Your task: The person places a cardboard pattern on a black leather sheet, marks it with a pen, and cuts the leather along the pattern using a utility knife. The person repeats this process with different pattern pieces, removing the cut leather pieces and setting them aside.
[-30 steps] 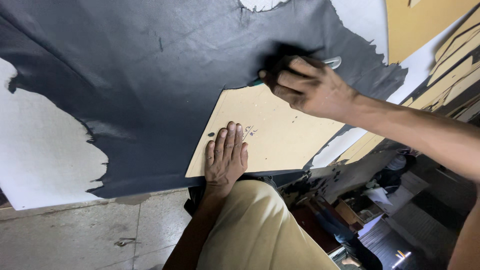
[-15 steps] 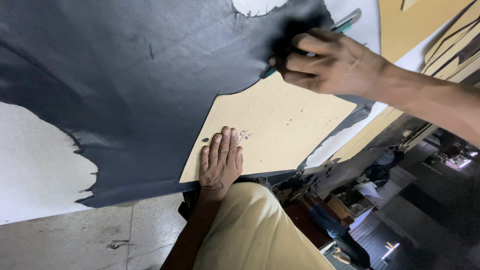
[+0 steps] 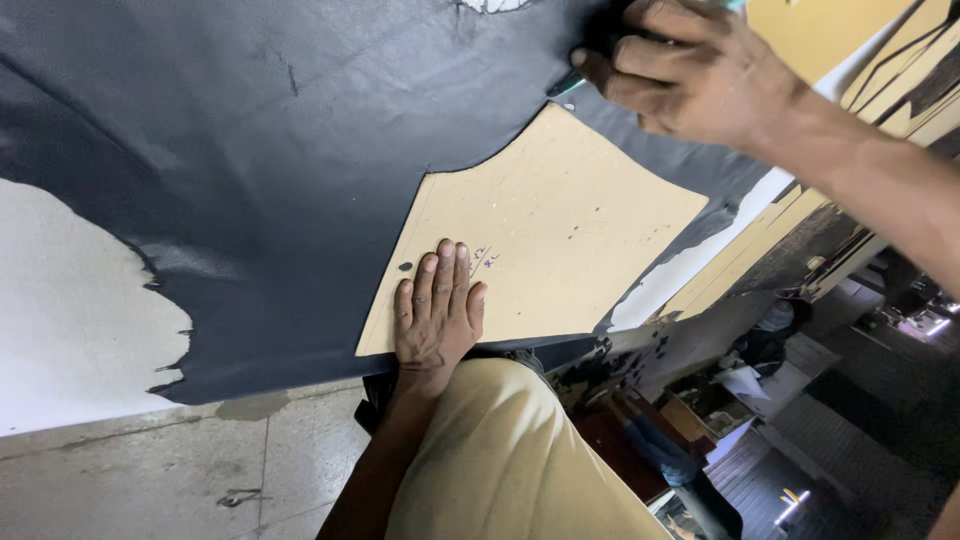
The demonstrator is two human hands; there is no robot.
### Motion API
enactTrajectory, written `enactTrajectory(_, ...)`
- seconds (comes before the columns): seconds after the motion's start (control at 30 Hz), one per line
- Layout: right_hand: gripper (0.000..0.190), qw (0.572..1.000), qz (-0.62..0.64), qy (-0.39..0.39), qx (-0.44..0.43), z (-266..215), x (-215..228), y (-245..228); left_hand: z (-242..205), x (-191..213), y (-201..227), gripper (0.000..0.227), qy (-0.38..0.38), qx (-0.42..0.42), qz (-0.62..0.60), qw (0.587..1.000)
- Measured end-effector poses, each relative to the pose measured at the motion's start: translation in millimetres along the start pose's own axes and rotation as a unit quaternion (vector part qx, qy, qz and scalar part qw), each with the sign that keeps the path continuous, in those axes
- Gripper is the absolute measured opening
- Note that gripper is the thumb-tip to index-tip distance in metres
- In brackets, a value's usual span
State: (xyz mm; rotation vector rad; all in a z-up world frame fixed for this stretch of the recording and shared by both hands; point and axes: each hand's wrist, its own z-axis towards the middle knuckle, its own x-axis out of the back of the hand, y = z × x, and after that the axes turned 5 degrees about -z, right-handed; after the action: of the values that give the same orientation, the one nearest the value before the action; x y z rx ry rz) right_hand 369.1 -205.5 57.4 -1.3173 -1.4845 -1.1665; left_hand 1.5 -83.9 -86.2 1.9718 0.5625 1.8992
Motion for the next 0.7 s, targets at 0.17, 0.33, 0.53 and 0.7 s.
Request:
enactTrajectory(0.17,0.034,0.920,0.227,-0.004,-0.319,-1.0,12.7,-76.1,6.1,-0.1,-0.5,0.063,0.001,0.006,0.013,1.000)
enactTrajectory(0.33,0.036,0.885,0.202,0.122,-0.402,-24.3,-18.2,-131.1,1.6,0.5,-0.1,0.068,-0.038,0.015,0.039,0.998)
enactTrajectory(0.53,0.051,0.873,0.204,0.114,-0.428,-101.5,-21.3,-159.1,7.6,6.1,4.2,0.074,-0.048,0.036,0.020,0.998)
enactTrajectory(0.7,0.046,0.880,0.154,0.108,-0.436,-191.2,-37.1,-186.3,10.0,17.2,13.7,0.076,-0.034,0.055,-0.048,0.997)
